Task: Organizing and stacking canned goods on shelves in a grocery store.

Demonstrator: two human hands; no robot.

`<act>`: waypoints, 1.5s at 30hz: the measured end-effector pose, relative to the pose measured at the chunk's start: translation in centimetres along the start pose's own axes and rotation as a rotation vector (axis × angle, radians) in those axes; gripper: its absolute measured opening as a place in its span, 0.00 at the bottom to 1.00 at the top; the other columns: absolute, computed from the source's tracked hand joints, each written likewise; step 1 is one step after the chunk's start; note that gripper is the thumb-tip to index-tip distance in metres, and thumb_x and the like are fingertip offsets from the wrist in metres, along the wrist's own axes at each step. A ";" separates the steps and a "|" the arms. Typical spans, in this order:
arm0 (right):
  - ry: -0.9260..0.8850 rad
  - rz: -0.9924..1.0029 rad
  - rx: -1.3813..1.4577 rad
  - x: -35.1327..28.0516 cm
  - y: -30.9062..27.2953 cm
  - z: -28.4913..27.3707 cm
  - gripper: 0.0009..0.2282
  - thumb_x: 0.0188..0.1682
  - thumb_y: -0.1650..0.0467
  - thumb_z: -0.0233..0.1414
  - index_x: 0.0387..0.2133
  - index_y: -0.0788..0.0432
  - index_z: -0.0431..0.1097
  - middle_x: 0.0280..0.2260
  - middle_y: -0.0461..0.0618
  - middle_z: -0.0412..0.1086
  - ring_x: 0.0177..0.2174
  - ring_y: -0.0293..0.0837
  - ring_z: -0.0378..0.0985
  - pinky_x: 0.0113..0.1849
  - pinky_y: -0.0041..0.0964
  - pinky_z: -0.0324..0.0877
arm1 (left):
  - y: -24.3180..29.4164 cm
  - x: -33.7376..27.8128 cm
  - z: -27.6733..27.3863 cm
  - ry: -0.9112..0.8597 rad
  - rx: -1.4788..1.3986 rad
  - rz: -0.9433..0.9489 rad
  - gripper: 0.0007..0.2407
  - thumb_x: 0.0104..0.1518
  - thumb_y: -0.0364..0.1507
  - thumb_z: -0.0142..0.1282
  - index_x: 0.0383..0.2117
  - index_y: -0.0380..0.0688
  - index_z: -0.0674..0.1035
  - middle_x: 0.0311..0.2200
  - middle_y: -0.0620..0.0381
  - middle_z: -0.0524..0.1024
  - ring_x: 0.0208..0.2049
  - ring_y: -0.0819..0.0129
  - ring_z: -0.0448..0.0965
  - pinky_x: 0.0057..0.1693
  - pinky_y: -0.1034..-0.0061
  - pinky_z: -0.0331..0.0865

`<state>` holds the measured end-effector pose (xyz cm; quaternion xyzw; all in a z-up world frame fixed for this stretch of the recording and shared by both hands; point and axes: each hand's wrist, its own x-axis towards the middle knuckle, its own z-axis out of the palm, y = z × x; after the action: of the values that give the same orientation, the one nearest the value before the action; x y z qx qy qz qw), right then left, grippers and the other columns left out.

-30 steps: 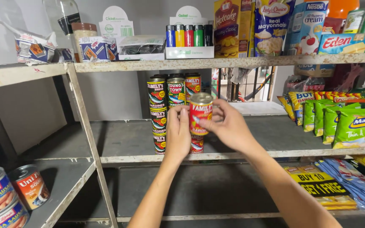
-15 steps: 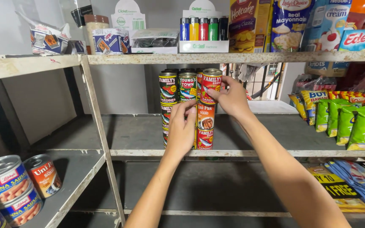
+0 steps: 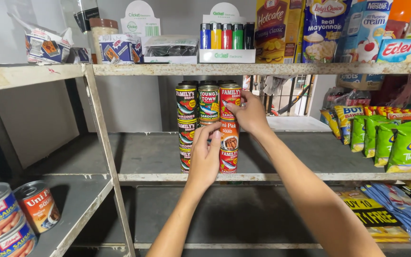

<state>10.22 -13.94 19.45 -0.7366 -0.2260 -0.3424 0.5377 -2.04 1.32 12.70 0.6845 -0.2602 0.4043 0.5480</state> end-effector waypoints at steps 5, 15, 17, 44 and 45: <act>0.007 0.000 -0.018 -0.7 0.3 0.4 0.22 0.46 0.72 0.62 0.53 0.67 0.67 0.40 0.52 0.73 0.32 0.38 0.78 0.35 0.35 0.75 | -1.0 -0.4 0.6 0.003 -0.011 -0.028 0.15 0.68 0.35 0.46 0.53 0.39 0.77 0.48 0.52 0.73 0.47 0.67 0.76 0.50 0.74 0.73; 0.043 0.041 -0.082 -3.0 1.5 0.7 0.29 0.42 0.70 0.64 0.57 0.64 0.61 0.43 0.57 0.75 0.42 0.44 0.80 0.41 0.39 0.77 | -3.6 -1.0 2.2 0.017 -0.006 -0.082 0.14 0.66 0.33 0.48 0.52 0.39 0.77 0.46 0.51 0.74 0.45 0.66 0.77 0.47 0.73 0.74; 0.041 0.032 -0.087 -2.9 1.9 0.7 0.29 0.43 0.70 0.64 0.56 0.65 0.61 0.43 0.57 0.76 0.43 0.45 0.81 0.43 0.39 0.76 | -3.7 -1.2 2.3 0.020 -0.017 -0.086 0.14 0.67 0.33 0.48 0.53 0.39 0.77 0.46 0.51 0.74 0.45 0.66 0.77 0.48 0.74 0.74; -0.337 0.505 0.925 -40.4 1.8 -8.8 0.15 0.55 0.73 0.46 0.54 0.67 0.62 0.41 0.57 0.73 0.41 0.47 0.78 0.43 0.42 0.74 | 2.8 -30.6 4.7 0.264 -0.051 -0.421 0.14 0.63 0.28 0.54 0.54 0.37 0.77 0.51 0.53 0.75 0.53 0.67 0.76 0.56 0.76 0.69; -0.361 0.545 0.973 -42.0 2.2 -9.3 0.15 0.55 0.73 0.45 0.54 0.66 0.62 0.40 0.58 0.73 0.41 0.47 0.78 0.43 0.43 0.74 | 3.2 -32.8 5.6 0.279 -0.072 -0.400 0.14 0.65 0.27 0.52 0.54 0.35 0.77 0.51 0.51 0.75 0.54 0.66 0.76 0.59 0.75 0.68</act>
<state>-18.54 -22.00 -11.54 -0.4832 -0.2474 0.0822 0.8358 -20.75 -7.74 -13.42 0.6399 -0.0556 0.3687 0.6719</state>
